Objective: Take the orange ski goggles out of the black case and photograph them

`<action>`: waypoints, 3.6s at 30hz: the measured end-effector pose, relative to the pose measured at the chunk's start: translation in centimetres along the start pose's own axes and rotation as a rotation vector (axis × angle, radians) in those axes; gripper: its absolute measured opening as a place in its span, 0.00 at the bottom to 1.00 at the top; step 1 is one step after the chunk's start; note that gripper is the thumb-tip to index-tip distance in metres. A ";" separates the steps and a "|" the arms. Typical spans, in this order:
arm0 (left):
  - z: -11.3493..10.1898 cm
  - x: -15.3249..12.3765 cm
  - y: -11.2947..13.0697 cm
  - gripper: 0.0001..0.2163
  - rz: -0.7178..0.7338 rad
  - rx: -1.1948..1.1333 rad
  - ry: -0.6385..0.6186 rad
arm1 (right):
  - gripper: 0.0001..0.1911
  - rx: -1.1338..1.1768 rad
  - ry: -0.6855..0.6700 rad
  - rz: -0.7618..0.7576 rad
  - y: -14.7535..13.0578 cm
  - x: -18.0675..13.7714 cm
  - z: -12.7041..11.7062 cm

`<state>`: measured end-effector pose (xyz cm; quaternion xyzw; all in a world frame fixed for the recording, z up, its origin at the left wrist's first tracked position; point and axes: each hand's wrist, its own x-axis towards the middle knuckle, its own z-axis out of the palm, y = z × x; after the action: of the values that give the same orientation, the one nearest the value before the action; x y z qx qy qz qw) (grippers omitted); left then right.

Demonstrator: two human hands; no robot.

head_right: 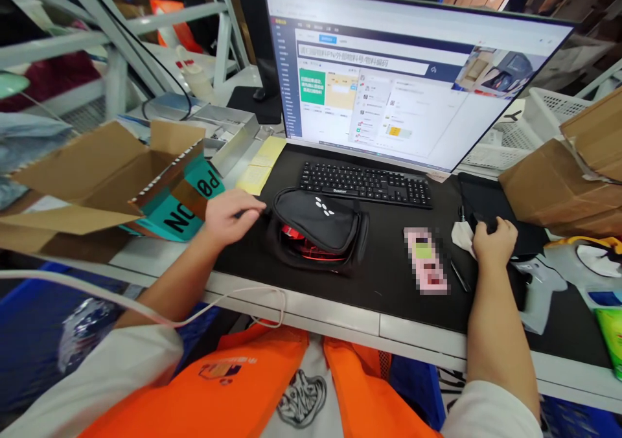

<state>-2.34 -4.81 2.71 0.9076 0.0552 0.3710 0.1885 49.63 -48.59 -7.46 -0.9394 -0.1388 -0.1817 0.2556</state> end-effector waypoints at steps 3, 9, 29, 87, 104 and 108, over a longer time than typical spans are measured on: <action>0.3 0.6 3.9 0.10 0.343 0.023 -0.189 | 0.33 0.016 0.036 0.026 0.0 0.2 0.2; 2.6 3.1 7.7 0.15 0.359 0.156 -0.403 | 0.32 0.062 0.070 0.049 0.0 0.2 0.2; 5.5 4.4 10.1 0.61 0.137 0.360 -0.780 | 0.34 0.124 0.031 0.088 -0.3 0.3 0.1; 1.1 9.6 7.3 0.44 0.080 0.147 -0.725 | 0.12 0.365 -0.046 -1.248 -26.4 -21.1 -9.2; -1.3 9.4 0.8 0.50 0.005 -0.493 -0.353 | 0.10 0.303 -0.145 -1.187 -25.9 -20.7 -6.9; -0.3 9.0 0.9 0.55 0.057 -0.638 -0.225 | 0.15 0.386 -0.118 -1.161 -26.8 -21.1 -7.5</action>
<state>3.92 -3.36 9.13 0.8392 -0.1105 0.2724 0.4575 19.22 -33.78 1.37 -0.6556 -0.6721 -0.2104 0.2725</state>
